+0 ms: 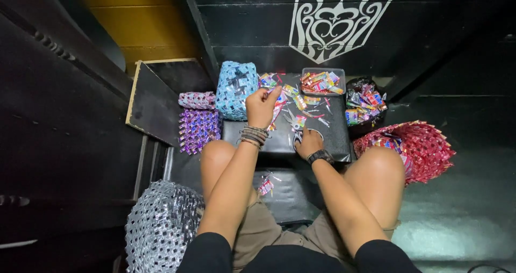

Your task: The person folds candy wrappers and uses shears to trim them into uniform strips, then folds the strips into geometric links for a woven craft project.

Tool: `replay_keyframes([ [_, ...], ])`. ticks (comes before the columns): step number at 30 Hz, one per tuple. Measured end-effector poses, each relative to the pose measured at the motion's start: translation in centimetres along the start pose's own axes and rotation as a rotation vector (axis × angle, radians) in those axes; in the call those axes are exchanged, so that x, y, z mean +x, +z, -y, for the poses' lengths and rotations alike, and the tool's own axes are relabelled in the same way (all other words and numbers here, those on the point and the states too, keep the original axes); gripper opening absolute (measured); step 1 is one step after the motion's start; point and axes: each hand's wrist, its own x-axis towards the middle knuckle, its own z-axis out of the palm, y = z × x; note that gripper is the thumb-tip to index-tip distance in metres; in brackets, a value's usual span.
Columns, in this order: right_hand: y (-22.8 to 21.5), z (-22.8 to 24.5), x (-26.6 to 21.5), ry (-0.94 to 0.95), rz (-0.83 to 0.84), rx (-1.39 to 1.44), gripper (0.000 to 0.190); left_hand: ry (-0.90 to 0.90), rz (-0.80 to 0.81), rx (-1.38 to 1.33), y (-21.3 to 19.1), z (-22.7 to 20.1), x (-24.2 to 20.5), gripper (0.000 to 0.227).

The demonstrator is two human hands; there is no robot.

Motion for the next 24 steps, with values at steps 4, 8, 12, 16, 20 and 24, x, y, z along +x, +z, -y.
replay_keyframes([
  [4, -3.3, 2.0, -1.2, 0.013, -0.005, 0.146, 0.075, 0.070, -0.012, -0.052, 0.1, -1.6, -0.5, 0.044],
  [8, -8.9, 5.8, -0.6, -0.161, -0.340, 0.758, 0.047, 0.189, -0.026, -0.100, -0.2, -3.0, -0.9, 0.040],
  [12, -18.3, 8.5, -2.3, -0.400, -0.190, 1.502, 0.041, 0.228, 0.010, -0.159, 0.4, -3.2, -1.2, 0.040],
  [16, -19.8, 8.1, -2.0, -0.491, -0.183, 1.438, 0.025, 0.253, 0.038, -0.137, 0.7, -3.7, -1.8, 0.041],
  [20, -19.9, 8.1, -3.2, -0.575, -0.136, 1.453, 0.022, 0.239, 0.097, -0.150, 1.5, -2.5, -1.8, 0.040],
  [24, -18.1, 6.9, -3.2, -0.450, 0.003, 1.583, 0.020, 0.151, 0.171, -0.220, 2.3, -1.7, -1.8, 0.037],
])
